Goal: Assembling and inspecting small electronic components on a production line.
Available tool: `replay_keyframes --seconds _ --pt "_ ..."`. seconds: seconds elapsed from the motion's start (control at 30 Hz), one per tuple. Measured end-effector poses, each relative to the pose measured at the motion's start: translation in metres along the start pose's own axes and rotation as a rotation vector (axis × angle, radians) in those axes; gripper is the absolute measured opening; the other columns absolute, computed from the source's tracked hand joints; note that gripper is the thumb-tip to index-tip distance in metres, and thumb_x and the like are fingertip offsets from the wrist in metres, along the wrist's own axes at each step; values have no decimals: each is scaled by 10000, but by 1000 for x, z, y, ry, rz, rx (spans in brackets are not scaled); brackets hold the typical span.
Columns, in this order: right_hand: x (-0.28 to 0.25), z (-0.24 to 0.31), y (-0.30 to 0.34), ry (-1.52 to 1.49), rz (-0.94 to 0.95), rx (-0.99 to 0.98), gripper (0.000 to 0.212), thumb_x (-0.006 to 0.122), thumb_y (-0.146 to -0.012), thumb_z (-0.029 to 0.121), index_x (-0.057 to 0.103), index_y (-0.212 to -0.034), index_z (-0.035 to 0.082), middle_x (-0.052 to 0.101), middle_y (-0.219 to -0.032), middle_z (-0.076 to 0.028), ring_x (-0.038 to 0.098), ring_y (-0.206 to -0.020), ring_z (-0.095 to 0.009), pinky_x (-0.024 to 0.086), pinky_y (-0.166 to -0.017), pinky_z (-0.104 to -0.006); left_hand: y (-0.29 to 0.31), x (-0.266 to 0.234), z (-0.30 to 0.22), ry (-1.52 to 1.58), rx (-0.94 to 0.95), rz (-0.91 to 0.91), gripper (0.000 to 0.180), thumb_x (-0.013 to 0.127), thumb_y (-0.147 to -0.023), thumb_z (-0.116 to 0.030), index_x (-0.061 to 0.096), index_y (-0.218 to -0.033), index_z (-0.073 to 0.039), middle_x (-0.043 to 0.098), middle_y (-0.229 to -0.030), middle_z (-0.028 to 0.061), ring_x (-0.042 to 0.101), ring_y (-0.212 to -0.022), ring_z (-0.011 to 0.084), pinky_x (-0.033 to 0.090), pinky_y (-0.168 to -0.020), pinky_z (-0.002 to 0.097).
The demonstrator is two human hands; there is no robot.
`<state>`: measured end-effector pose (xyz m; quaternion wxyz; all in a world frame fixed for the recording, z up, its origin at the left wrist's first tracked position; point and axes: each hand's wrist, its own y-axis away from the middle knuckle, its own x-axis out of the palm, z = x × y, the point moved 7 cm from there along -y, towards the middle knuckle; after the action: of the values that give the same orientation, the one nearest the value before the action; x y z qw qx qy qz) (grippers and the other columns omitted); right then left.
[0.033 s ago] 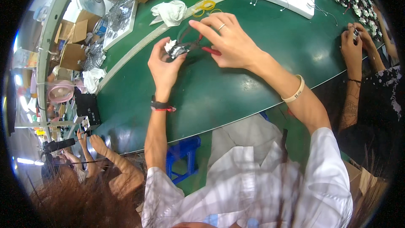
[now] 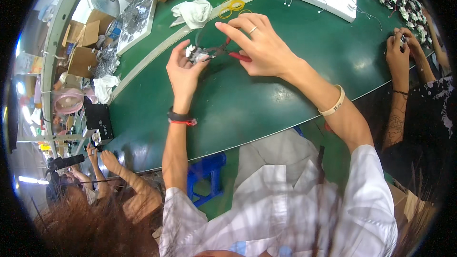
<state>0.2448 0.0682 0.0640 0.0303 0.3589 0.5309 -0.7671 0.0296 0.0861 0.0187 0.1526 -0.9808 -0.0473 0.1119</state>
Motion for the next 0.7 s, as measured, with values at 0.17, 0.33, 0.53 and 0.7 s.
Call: replay_keyframes --seconds 0.17,0.33,0.53,0.7 --pt "7 15 1 140 -38 -177 718 740 -715 45 571 -1399 178 575 -1195 -52 542 -1138 -269 424 -987 -450 2 2 39 873 -559 162 367 658 -964 -154 583 -1289 -1 663 -1060 120 653 -987 219 554 -909 358" --pt "14 23 4 307 -79 -284 628 696 -742 34 627 -1339 220 563 -1185 -16 535 -1105 -223 411 -987 -421 11 12 34 1000 -707 215 337 662 -970 -218 626 -1233 -11 654 -1122 150 624 -1084 265 514 -989 409" --pt "12 28 7 349 -126 -322 614 713 -668 7 698 -1244 217 555 -1185 14 513 -1087 -194 396 -968 -384 15 22 35 1000 -719 203 312 666 -974 -233 642 -1211 -31 659 -1125 141 625 -1115 270 501 -1007 417" --pt "16 29 7 439 -89 -305 643 695 -606 -30 723 -1203 208 550 -1221 32 495 -1102 -184 375 -963 -371 19 21 41 957 -731 170 221 673 -975 -220 657 -1123 -56 677 -1072 106 659 -956 220 561 -893 361"
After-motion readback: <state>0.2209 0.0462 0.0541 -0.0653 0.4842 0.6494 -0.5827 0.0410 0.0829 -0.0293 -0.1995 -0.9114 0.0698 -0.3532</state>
